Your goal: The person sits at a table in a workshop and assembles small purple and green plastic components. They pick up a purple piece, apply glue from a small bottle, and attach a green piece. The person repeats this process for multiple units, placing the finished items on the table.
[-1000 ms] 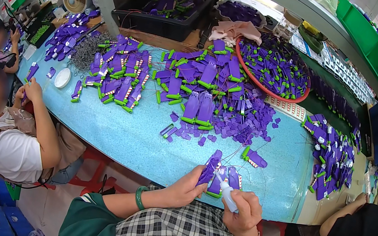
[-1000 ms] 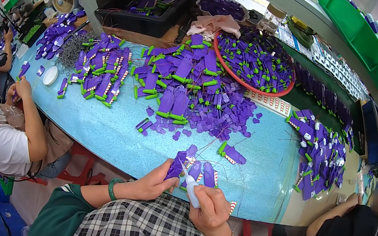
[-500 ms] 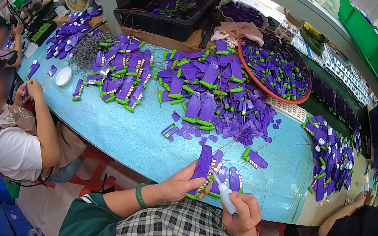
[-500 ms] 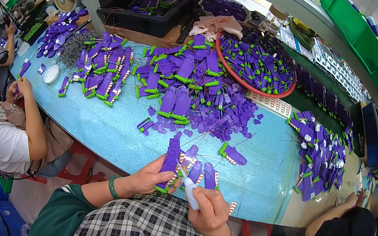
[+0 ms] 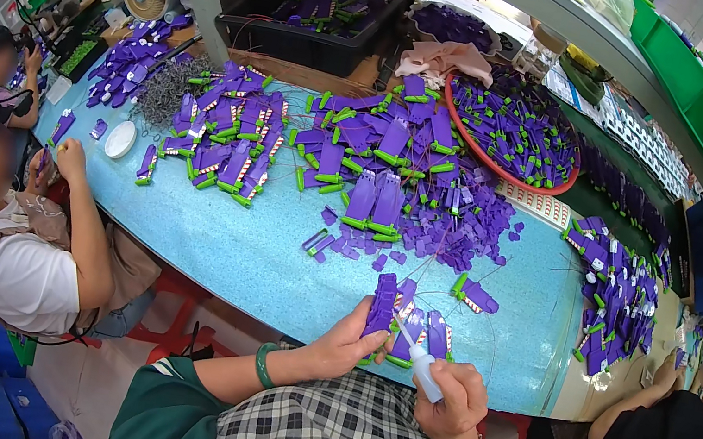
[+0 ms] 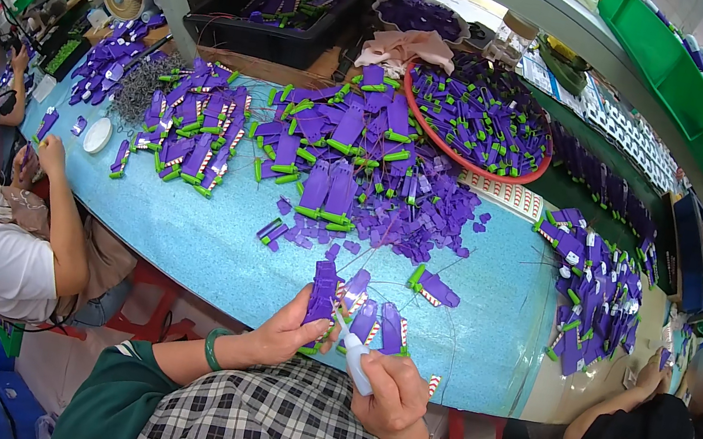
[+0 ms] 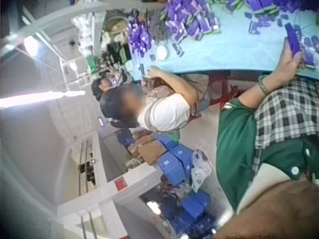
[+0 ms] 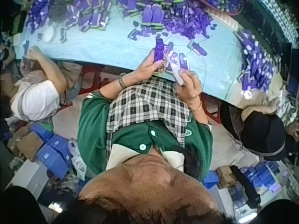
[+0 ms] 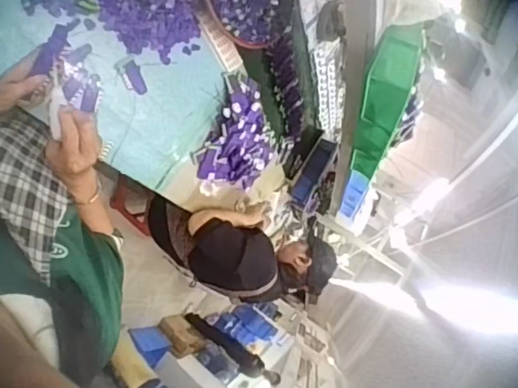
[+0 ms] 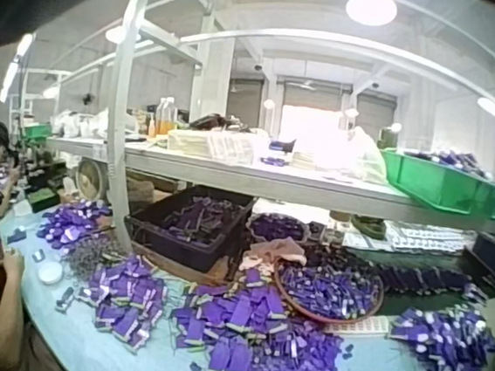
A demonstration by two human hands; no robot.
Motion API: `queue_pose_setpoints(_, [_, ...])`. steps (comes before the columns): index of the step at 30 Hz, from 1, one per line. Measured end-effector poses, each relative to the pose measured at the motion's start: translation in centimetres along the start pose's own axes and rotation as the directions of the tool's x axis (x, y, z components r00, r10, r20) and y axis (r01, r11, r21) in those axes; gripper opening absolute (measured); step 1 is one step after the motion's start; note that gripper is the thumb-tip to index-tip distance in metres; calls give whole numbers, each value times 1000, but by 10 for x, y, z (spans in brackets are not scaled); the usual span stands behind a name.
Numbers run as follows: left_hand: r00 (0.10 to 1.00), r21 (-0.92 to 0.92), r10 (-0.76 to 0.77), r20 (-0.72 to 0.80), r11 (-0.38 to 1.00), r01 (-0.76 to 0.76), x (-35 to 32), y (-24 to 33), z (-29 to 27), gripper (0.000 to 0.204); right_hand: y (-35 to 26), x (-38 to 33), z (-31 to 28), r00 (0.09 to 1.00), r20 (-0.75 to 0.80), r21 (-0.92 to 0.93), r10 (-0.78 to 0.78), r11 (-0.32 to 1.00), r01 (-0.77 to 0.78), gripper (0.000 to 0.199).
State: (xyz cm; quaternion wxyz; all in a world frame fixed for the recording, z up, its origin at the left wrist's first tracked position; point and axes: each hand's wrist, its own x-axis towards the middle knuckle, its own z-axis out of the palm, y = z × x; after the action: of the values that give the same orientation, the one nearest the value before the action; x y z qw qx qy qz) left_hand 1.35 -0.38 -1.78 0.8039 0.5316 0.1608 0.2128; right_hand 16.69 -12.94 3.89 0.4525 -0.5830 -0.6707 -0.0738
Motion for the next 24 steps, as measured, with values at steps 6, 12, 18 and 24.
queue_pose_setpoints(6, [997,219,14,-81,976,4,1,1,7,37,-1,0,0,999,51,5,-1,1000,1,42])
queue_pose_setpoints(12, [986,443,129,-104,894,-70,3,-3,6,35,-2,2,0,997,76,-6,6,1000,-6,43])
queue_pose_setpoints(18, [995,307,41,-87,952,-13,2,7,7,38,-2,3,1,997,78,3,-5,1000,4,43])
queue_pose_setpoints(24, [999,-201,5,-36,980,-13,5,5,-5,44,-3,1,1,999,51,39,4,999,-6,41])
